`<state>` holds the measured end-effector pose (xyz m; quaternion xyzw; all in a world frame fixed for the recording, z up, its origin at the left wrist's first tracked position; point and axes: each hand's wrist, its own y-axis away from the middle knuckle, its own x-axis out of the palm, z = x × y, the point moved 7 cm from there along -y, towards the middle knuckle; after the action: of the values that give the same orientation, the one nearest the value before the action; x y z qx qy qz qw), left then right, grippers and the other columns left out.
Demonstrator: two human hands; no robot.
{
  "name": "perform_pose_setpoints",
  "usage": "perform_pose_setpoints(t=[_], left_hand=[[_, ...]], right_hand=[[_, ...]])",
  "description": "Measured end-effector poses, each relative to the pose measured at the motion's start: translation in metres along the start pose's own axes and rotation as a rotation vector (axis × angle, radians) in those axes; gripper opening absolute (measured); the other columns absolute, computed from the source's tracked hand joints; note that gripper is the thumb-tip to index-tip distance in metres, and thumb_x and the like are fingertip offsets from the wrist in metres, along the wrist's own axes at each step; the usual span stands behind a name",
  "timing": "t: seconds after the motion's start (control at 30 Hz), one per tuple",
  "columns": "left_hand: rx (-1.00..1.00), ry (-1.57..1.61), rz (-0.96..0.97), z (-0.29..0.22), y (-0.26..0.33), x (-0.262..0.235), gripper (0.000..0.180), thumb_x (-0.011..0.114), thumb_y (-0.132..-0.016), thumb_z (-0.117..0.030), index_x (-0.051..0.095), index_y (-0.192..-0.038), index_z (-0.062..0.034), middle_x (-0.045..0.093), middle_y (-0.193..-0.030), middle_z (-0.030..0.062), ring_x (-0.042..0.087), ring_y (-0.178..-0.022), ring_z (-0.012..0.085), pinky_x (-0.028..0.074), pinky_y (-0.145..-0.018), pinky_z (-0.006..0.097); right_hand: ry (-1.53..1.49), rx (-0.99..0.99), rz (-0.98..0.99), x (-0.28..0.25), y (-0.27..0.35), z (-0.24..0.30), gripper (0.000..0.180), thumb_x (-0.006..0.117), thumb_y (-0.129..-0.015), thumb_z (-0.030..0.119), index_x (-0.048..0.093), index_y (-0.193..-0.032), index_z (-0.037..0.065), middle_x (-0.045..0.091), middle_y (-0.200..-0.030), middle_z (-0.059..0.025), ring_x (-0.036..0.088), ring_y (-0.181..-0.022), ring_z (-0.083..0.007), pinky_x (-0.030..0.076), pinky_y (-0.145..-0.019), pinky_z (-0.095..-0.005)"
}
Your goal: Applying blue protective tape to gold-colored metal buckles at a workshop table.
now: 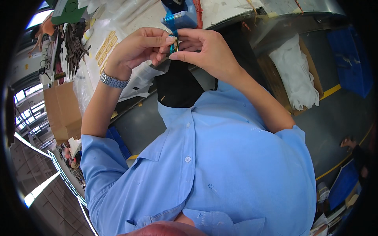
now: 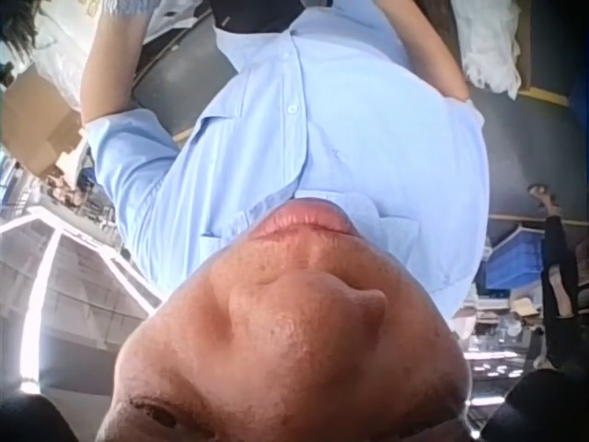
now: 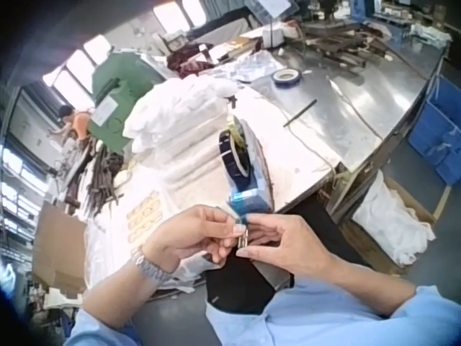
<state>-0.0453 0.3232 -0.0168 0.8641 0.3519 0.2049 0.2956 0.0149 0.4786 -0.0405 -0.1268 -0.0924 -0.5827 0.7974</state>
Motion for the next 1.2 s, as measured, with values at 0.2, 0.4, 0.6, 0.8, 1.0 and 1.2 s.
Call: perform_pose_setpoints(t=[0.2, 0.4, 0.6, 0.8, 1.0, 1.2], left_hand=[[-0.044, 0.095, 0.039, 0.002, -0.009, -0.003, 0.026, 0.080, -0.099, -0.021, 0.069, -0.082, -0.0039, 0.067, -0.073, 0.0019, 0.067, -0.061, 0.0096, 0.055, -0.053, 0.021], [-0.084, 0.274, 0.003, 0.008, -0.014, -0.004, 0.021, 0.077, -0.101, -0.021, 0.069, -0.090, -0.0040, 0.058, -0.072, -0.0023, 0.054, -0.057, 0.0072, 0.040, -0.045, 0.020], [-0.114, 0.387, -0.018, 0.012, -0.013, 0.002, 0.018, 0.077, -0.100, -0.017, 0.069, -0.091, -0.0033, 0.057, -0.071, -0.0025, 0.050, -0.057, 0.0057, 0.036, -0.046, 0.019], [-0.095, 0.425, 0.016, 0.019, -0.008, 0.002, 0.018, 0.077, -0.100, -0.016, 0.068, -0.091, -0.0025, 0.058, -0.072, -0.0019, 0.049, -0.058, 0.0056, 0.037, -0.048, 0.019], [-0.109, 0.436, -0.004, 0.014, -0.014, 0.000, 0.019, 0.078, -0.099, -0.016, 0.068, -0.091, -0.0028, 0.059, -0.071, -0.0024, 0.051, -0.058, 0.0056, 0.039, -0.047, 0.019], [-0.144, 0.407, -0.025, 0.012, -0.015, -0.002, 0.020, 0.080, -0.098, -0.016, 0.067, -0.089, -0.0038, 0.060, -0.070, -0.0022, 0.056, -0.058, 0.0068, 0.042, -0.047, 0.018]], right_hand=[[0.046, -0.120, -0.060, 0.000, -0.002, 0.004, 0.050, 0.083, -0.093, 0.009, 0.065, -0.137, -0.007, 0.079, -0.112, -0.0124, 0.077, -0.105, -0.0166, 0.060, -0.097, -0.0305], [0.204, -0.126, -0.149, -0.004, -0.001, 0.005, 0.047, 0.084, -0.093, 0.012, 0.067, -0.131, -0.009, 0.081, -0.105, -0.0137, 0.079, -0.098, -0.0162, 0.061, -0.090, -0.0286], [0.174, -0.051, -0.154, -0.003, 0.000, 0.005, 0.054, 0.082, -0.094, 0.007, 0.061, -0.140, -0.011, 0.079, -0.114, -0.0151, 0.076, -0.104, -0.0153, 0.059, -0.096, -0.0288], [0.138, -0.139, -0.155, -0.004, -0.004, 0.000, 0.051, 0.085, -0.092, 0.011, 0.065, -0.135, -0.009, 0.081, -0.110, -0.0134, 0.077, -0.099, -0.0152, 0.061, -0.090, -0.0281], [0.247, -0.190, -0.184, -0.004, -0.004, 0.010, 0.046, 0.085, -0.091, 0.011, 0.069, -0.131, -0.006, 0.081, -0.103, -0.0121, 0.078, -0.095, -0.0140, 0.061, -0.087, -0.0280], [0.307, -0.182, -0.171, -0.003, -0.005, 0.011, 0.043, 0.085, -0.092, 0.011, 0.071, -0.128, -0.007, 0.082, -0.102, -0.0116, 0.078, -0.093, -0.0134, 0.060, -0.087, -0.0267]])
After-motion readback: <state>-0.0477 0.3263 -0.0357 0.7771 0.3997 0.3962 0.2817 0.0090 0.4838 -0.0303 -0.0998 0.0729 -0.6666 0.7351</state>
